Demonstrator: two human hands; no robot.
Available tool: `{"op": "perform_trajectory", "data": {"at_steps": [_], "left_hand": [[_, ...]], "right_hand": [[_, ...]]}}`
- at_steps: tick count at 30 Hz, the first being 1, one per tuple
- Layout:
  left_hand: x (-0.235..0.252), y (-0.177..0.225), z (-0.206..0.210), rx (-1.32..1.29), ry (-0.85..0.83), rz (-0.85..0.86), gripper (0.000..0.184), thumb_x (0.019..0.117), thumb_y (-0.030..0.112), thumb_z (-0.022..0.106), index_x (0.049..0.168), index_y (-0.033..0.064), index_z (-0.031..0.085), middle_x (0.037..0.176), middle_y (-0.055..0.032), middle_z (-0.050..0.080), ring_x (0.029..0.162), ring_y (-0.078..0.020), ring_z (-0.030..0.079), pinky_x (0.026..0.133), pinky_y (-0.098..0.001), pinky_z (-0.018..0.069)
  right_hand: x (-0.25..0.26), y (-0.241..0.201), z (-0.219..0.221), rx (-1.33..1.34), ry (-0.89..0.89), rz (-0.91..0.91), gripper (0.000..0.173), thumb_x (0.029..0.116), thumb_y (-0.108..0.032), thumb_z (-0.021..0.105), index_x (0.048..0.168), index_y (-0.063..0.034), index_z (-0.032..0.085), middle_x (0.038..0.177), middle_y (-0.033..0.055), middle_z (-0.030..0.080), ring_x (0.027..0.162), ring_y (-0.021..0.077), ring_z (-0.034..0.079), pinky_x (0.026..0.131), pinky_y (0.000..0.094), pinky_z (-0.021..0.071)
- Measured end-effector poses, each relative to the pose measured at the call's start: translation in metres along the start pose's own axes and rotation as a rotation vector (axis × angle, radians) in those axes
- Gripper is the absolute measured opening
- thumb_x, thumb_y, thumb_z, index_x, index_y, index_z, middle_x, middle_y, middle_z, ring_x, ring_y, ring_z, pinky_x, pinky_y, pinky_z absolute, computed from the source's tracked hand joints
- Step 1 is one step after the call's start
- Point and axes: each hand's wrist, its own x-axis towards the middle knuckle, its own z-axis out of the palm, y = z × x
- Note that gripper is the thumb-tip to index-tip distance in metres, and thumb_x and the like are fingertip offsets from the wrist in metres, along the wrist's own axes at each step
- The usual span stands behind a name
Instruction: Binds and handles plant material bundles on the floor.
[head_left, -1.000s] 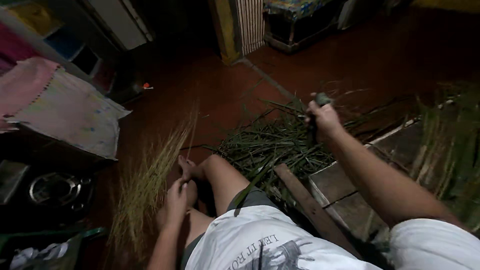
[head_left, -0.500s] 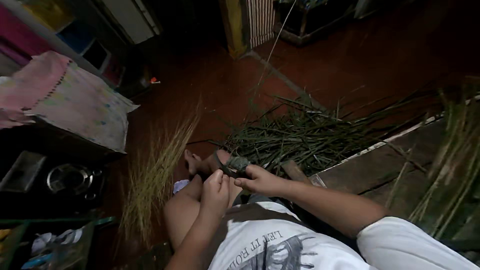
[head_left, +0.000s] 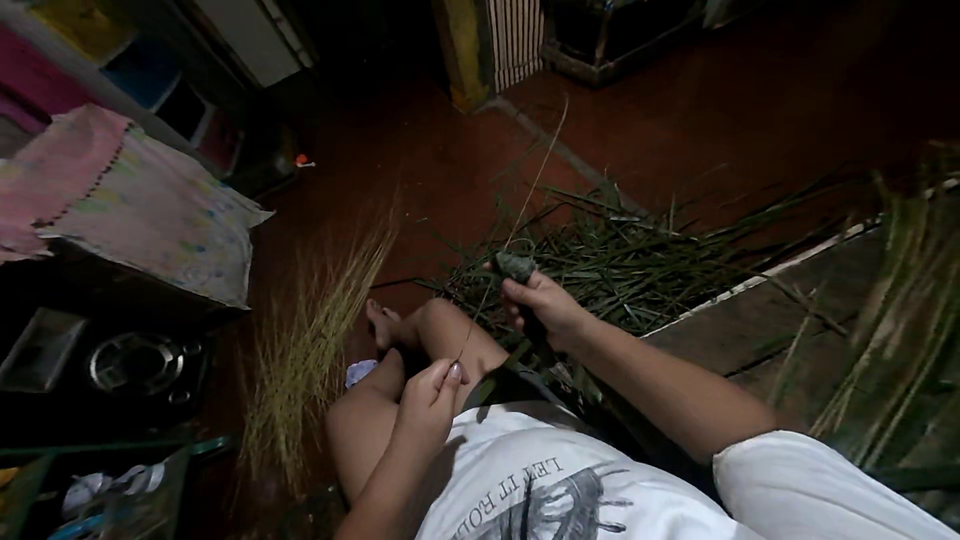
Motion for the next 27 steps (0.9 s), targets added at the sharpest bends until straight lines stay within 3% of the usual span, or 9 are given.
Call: {"op": "perform_trajectory", "data": {"at_steps": [9, 11, 13, 15, 18, 20, 21, 24, 27], "left_hand": [[-0.005, -0.006, -0.001, -0.027, 0.021, 0.013, 0.032, 0.1061, 0.022, 0.043, 0.095, 0.0086, 0.070, 0.068, 0.0078, 0.052, 0.058, 0.0025, 0.045, 0.057, -0.0150, 0.0403], [-0.004, -0.004, 0.000, 0.008, 0.046, 0.006, 0.032, 0.1066, 0.021, 0.043, 0.100, 0.0079, 0.071, 0.074, 0.0065, 0.057, 0.063, 0.0028, 0.049, 0.061, -0.0149, 0.0429], [-0.002, 0.000, 0.004, 0.085, 0.097, -0.002, 0.031, 0.1066, 0.020, 0.044, 0.105, 0.0073, 0.072, 0.080, 0.0035, 0.064, 0.070, 0.0012, 0.056, 0.068, -0.0168, 0.0480], [0.000, 0.004, 0.009, 0.193, 0.160, -0.001, 0.030, 0.1061, 0.018, 0.046, 0.105, 0.0040, 0.072, 0.085, -0.0038, 0.069, 0.078, -0.0071, 0.064, 0.076, -0.0257, 0.0540], [0.003, 0.013, 0.019, 0.397, 0.266, 0.007, 0.022, 0.1005, 0.008, 0.052, 0.090, -0.0047, 0.067, 0.080, -0.0152, 0.066, 0.077, -0.0253, 0.068, 0.073, -0.0418, 0.0577], [0.002, 0.012, 0.026, 0.520, 0.332, 0.070, 0.017, 0.0964, 0.003, 0.055, 0.087, -0.0065, 0.066, 0.080, -0.0183, 0.067, 0.076, -0.0306, 0.071, 0.070, -0.0450, 0.0592], [0.002, 0.010, 0.029, 0.568, 0.361, 0.107, 0.016, 0.0954, 0.002, 0.056, 0.089, -0.0073, 0.067, 0.082, -0.0193, 0.069, 0.077, -0.0321, 0.072, 0.070, -0.0455, 0.0599], [0.000, 0.007, 0.031, 0.636, 0.393, 0.166, 0.024, 0.0981, 0.003, 0.054, 0.111, -0.0081, 0.071, 0.097, -0.0204, 0.074, 0.089, -0.0328, 0.075, 0.079, -0.0454, 0.0615], [-0.004, 0.002, 0.030, 0.657, 0.396, 0.203, 0.026, 0.0970, 0.005, 0.053, 0.112, -0.0055, 0.071, 0.097, -0.0183, 0.074, 0.088, -0.0303, 0.075, 0.078, -0.0426, 0.0615]], "right_hand": [[0.005, -0.004, -0.004, 0.043, 0.080, -0.071, 0.035, 0.1089, -0.019, 0.046, 0.143, -0.0167, 0.051, 0.071, -0.0017, 0.051, 0.052, 0.0053, 0.051, 0.051, 0.0191, 0.0497], [-0.003, 0.002, 0.004, -0.034, 0.021, -0.044, 0.028, 0.1066, -0.017, 0.049, 0.134, -0.0136, 0.053, 0.071, -0.0026, 0.053, 0.054, 0.0054, 0.052, 0.053, 0.0198, 0.0497], [-0.013, 0.014, 0.014, -0.146, -0.117, 0.006, 0.013, 0.1048, -0.016, 0.052, 0.116, -0.0088, 0.052, 0.071, -0.0049, 0.055, 0.056, 0.0036, 0.053, 0.055, 0.0198, 0.0494], [-0.021, 0.030, 0.023, -0.282, -0.251, 0.057, 0.017, 0.1051, -0.018, 0.053, 0.116, -0.0038, 0.054, 0.075, -0.0052, 0.054, 0.059, 0.0025, 0.051, 0.057, 0.0200, 0.0469], [-0.024, 0.048, 0.031, -0.454, -0.347, 0.061, 0.022, 0.1050, -0.021, 0.055, 0.113, -0.0006, 0.057, 0.076, -0.0034, 0.054, 0.060, 0.0014, 0.051, 0.059, 0.0195, 0.0458], [-0.022, 0.054, 0.031, -0.430, -0.346, 0.011, 0.020, 0.1044, -0.020, 0.056, 0.110, -0.0012, 0.058, 0.074, -0.0052, 0.054, 0.059, -0.0002, 0.050, 0.058, 0.0178, 0.0451], [-0.021, 0.054, 0.030, -0.376, -0.335, -0.008, 0.017, 0.1042, -0.019, 0.055, 0.109, -0.0023, 0.058, 0.072, -0.0065, 0.053, 0.058, -0.0003, 0.050, 0.057, 0.0175, 0.0450], [-0.016, 0.043, 0.026, -0.197, -0.247, -0.046, 0.011, 0.1034, -0.015, 0.055, 0.110, -0.0054, 0.056, 0.071, -0.0080, 0.054, 0.058, 0.0011, 0.052, 0.057, 0.0188, 0.0472], [-0.006, 0.023, 0.017, -0.098, -0.097, -0.059, 0.017, 0.1034, -0.014, 0.053, 0.119, -0.0070, 0.056, 0.069, -0.0060, 0.055, 0.055, 0.0030, 0.053, 0.055, 0.0191, 0.0490]]}}
